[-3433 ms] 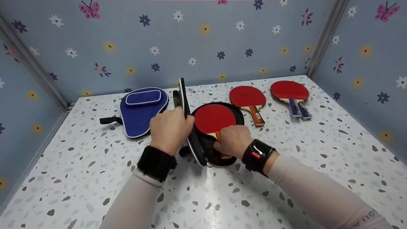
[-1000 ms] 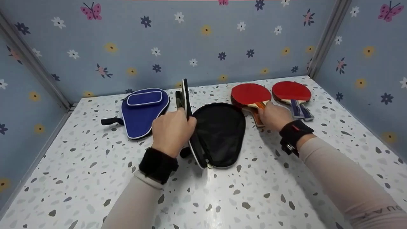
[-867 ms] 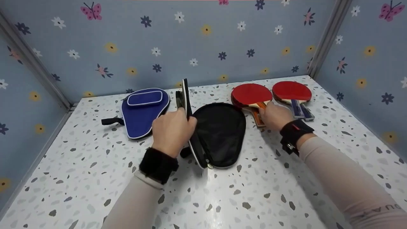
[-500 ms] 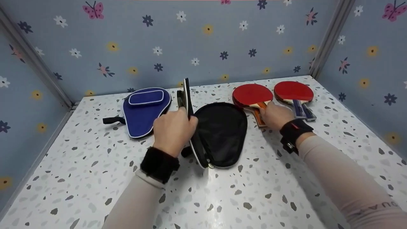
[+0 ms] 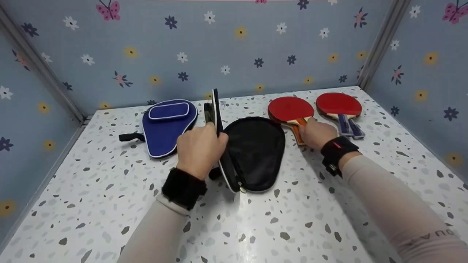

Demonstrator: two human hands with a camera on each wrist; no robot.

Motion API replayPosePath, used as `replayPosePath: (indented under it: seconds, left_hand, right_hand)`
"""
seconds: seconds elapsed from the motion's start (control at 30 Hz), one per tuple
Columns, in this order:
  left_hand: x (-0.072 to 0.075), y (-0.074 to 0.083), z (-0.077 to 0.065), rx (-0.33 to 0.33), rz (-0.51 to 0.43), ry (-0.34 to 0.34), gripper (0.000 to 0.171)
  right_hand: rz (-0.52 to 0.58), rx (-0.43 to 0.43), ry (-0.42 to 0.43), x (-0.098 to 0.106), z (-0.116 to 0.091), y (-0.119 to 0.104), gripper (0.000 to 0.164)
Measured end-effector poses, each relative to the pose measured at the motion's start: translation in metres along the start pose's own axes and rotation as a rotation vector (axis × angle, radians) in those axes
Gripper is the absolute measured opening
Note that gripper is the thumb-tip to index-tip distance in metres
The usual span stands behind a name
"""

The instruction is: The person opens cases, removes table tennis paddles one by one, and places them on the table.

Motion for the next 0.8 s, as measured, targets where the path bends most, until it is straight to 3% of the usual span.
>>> replayPosePath:
  seconds: [0.57,0.8]
  left_hand:
    - [-0.001,0.0016,0.0003,-0.007,0.014,-0.007,0.028]
    - [-0.0026,0.0052,-0.0003,0.007,-0.034,-0.058,0.027]
  right_hand:
    - [0.01,-0.011,0.018,0.0044,-0.0038,0.0005,0.05]
    - [0.031,-0.027,0.018,0.0068,-0.0046,0.003,0.064]
Point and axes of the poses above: each hand's wrist, its own z-axis towards the middle knuckle, its own x-axis out of the back of the hand, y = z × x, the point moved 5 cm from there along z, towards the middle knuckle, and after that the axes turned 15 degrees about y, right-handed, at the moved point
